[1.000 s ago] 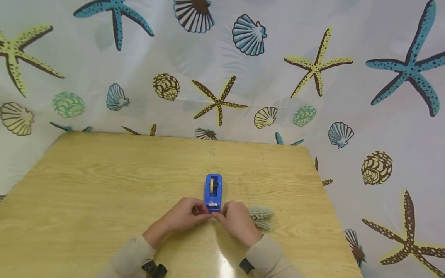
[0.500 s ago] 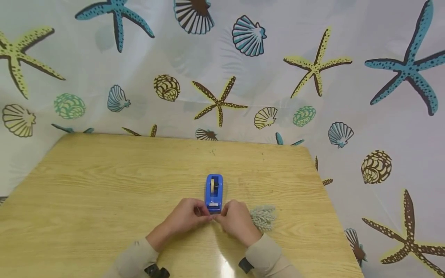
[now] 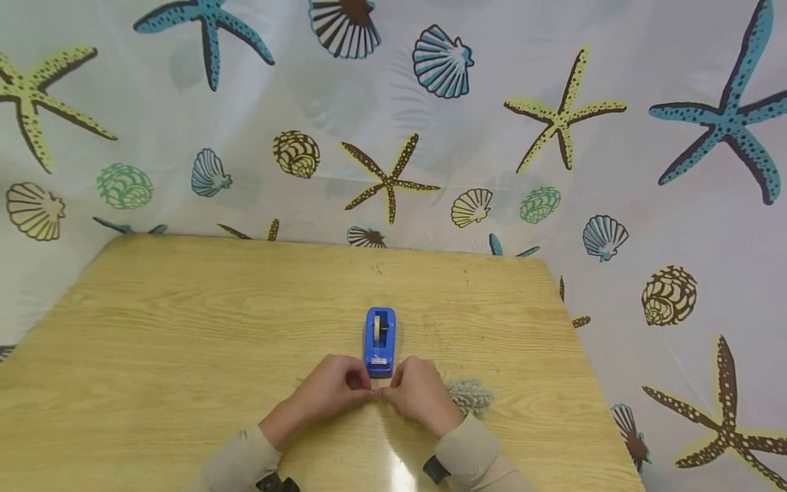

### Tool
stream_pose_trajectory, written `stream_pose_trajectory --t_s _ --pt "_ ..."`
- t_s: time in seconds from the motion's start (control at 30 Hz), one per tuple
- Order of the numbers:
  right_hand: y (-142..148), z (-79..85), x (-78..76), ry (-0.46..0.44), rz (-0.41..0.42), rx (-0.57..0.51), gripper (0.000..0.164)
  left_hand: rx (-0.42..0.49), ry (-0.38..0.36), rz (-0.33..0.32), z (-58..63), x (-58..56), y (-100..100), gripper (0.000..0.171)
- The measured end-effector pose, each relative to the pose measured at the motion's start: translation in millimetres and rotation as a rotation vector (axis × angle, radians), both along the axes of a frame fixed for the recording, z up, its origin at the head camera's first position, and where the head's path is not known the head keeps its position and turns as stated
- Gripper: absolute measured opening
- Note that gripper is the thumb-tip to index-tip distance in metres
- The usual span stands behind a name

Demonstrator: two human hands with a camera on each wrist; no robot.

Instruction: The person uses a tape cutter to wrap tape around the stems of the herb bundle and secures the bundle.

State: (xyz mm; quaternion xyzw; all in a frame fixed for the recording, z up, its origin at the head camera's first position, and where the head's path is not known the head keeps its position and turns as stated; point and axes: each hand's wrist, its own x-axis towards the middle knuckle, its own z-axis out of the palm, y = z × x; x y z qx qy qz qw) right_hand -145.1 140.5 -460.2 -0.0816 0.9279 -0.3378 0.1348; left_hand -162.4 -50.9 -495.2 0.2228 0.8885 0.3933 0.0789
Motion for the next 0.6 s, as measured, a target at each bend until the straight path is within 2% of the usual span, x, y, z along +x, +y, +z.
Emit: stream_pose_trajectory --t_s 0.4,0.6 --pt "-2.9 -0.4 3.9 0.042 0.039 0.079 0.026 -0.012 -0.028 -0.033 0.3 4.1 -3.1 0.014" --pt "-4.3 -2.7 7.2 0.056 0.075 0.115 0.028 -0.07 -0.012 -0.064 -0.2 6.5 -2.7 0.012"
